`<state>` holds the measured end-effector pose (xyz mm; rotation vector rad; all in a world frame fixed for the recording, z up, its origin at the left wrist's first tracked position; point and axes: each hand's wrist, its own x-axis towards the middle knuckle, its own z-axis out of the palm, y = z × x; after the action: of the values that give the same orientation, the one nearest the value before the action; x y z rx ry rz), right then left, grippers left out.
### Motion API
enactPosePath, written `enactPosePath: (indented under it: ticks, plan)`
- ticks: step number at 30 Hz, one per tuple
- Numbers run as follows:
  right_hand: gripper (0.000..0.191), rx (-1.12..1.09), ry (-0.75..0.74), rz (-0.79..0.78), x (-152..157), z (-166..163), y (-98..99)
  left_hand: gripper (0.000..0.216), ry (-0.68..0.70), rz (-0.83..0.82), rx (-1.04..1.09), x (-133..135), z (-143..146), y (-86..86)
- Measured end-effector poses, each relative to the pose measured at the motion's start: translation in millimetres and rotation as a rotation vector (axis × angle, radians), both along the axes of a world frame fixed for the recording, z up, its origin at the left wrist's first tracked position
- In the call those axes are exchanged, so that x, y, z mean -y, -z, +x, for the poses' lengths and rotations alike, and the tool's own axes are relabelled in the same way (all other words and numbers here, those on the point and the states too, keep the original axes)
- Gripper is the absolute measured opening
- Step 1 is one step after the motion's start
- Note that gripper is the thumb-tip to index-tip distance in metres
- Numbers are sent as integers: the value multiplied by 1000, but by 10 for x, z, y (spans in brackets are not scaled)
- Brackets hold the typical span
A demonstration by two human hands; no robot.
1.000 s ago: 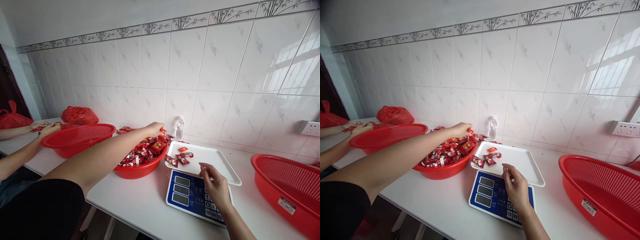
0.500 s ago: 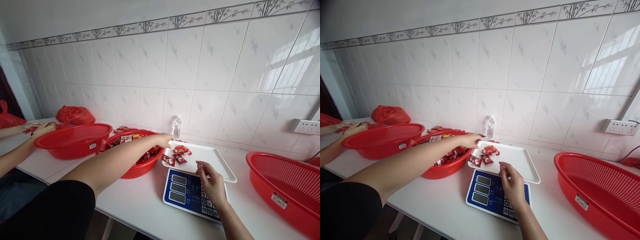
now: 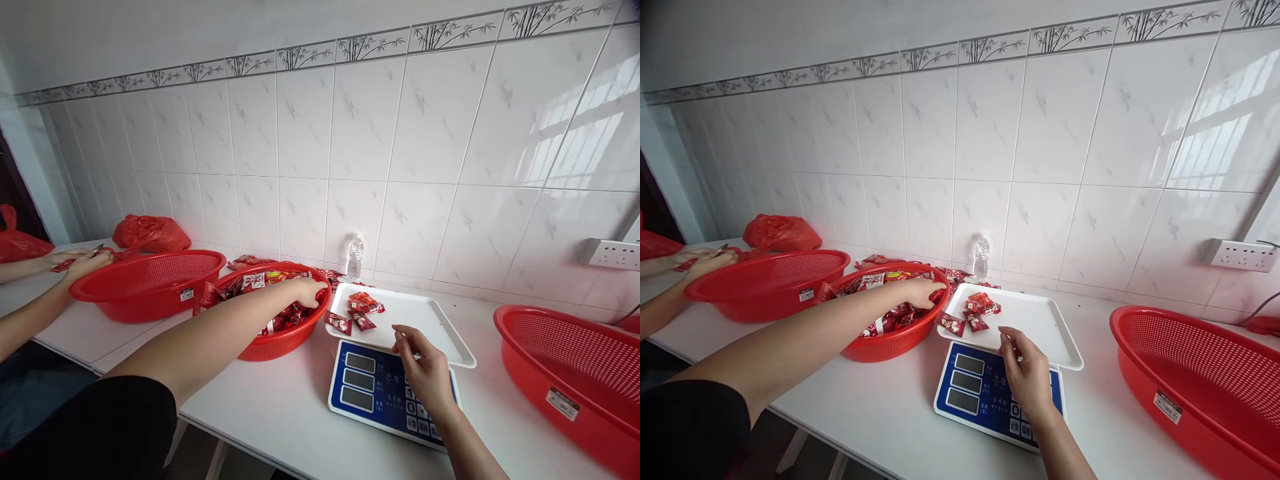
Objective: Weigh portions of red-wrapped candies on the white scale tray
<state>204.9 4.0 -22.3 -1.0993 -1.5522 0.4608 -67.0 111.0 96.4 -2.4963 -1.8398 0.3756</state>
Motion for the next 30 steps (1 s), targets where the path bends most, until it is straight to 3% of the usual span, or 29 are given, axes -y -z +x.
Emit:
enactPosePath:
  ticks: [8,14,18,21,23,27,30]
  plan:
    - [34,3,9,32,-15,-10,2,49,-69,165,10,4,35,132]
    - [36,13,4,37,-1,-12,-12,43,-60,280,67,33,9,-119]
    - [37,11,12,43,3,-9,-13,48,38,357,239,123,214,-188]
    - [37,17,13,42,1,-10,-20,50,172,293,430,245,472,-14]
    - [37,16,5,43,0,-11,-26,62,256,211,477,321,635,175]
    - [37,11,-12,62,-10,-18,-25,85,149,74,476,334,865,510]
    - [38,13,-24,73,-25,-23,-13,90,65,88,497,200,974,596]
